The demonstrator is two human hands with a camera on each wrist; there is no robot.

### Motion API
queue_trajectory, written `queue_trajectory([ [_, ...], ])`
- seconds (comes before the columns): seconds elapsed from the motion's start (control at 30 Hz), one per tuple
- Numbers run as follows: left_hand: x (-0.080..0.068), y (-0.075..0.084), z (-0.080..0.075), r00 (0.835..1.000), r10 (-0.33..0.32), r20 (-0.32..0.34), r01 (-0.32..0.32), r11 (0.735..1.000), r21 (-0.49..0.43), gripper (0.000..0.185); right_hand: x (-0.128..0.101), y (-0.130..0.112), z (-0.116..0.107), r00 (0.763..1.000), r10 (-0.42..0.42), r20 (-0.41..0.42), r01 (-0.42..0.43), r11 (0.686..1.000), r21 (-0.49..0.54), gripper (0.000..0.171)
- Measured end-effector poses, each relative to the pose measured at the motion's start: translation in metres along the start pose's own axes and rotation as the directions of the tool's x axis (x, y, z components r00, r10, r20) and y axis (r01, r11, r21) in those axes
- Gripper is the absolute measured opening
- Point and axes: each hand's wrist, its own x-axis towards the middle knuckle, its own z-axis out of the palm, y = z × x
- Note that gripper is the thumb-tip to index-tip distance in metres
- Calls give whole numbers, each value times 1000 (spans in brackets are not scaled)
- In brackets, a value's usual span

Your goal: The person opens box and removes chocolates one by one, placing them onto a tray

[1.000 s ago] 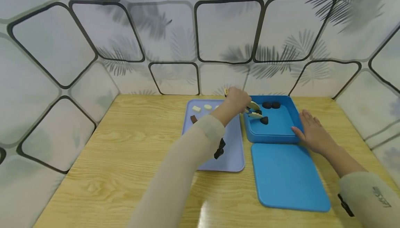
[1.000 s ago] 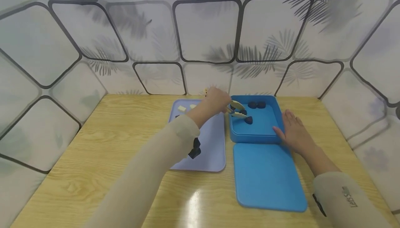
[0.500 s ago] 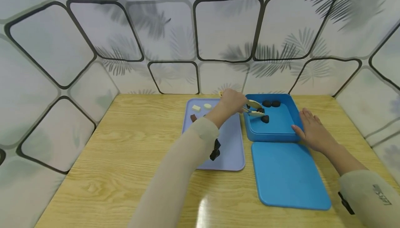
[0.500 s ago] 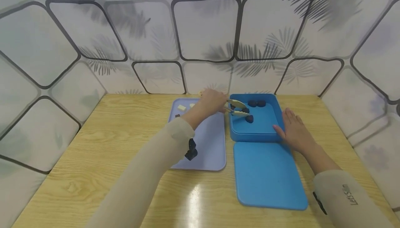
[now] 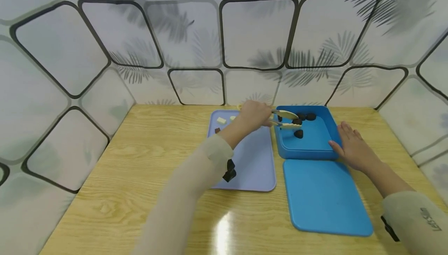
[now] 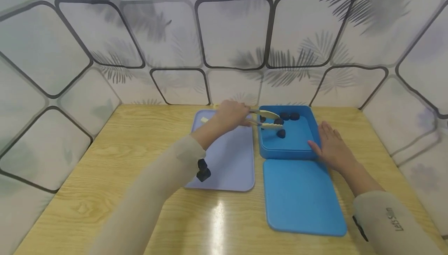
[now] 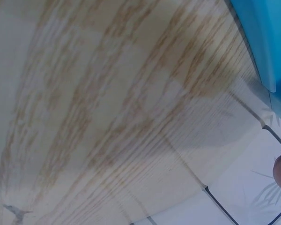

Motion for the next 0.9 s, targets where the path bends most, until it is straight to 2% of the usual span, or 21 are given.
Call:
queue_trajectory([
  [0.2,-19,-5,-3,999,-29,-43,29,1000,-10,45,0,-1,1,1000,-2,1,2,1000,8,73],
  [0.47,-40,-21,-4,997,-66,-28,66,998,24,57,0,0,2,1000,-3,1,3,1000,3,73],
  [0.6,-51,-30,-4,997,-76,-30,76,997,-11,57,0,0,2,1000,3,7,-3,1000,0,74],
  [0.67,-57,-35,-4,997,-79,-23,77,995,-58,55,1,-1,2,1000,4,11,-5,1000,1,74],
  [0.83,-72,-44,-1,994,-102,-39,99,992,-79,53,0,-1,2,1000,1,12,-1,1000,7,73],
  [0.87,-77,-45,0,993,-104,-53,101,993,-59,54,0,0,2,1000,-1,9,1,1000,8,73],
  [0.9,-62,-56,37,994,-88,-69,80,990,-112,57,0,0,3,1000,0,7,0,1000,10,73],
])
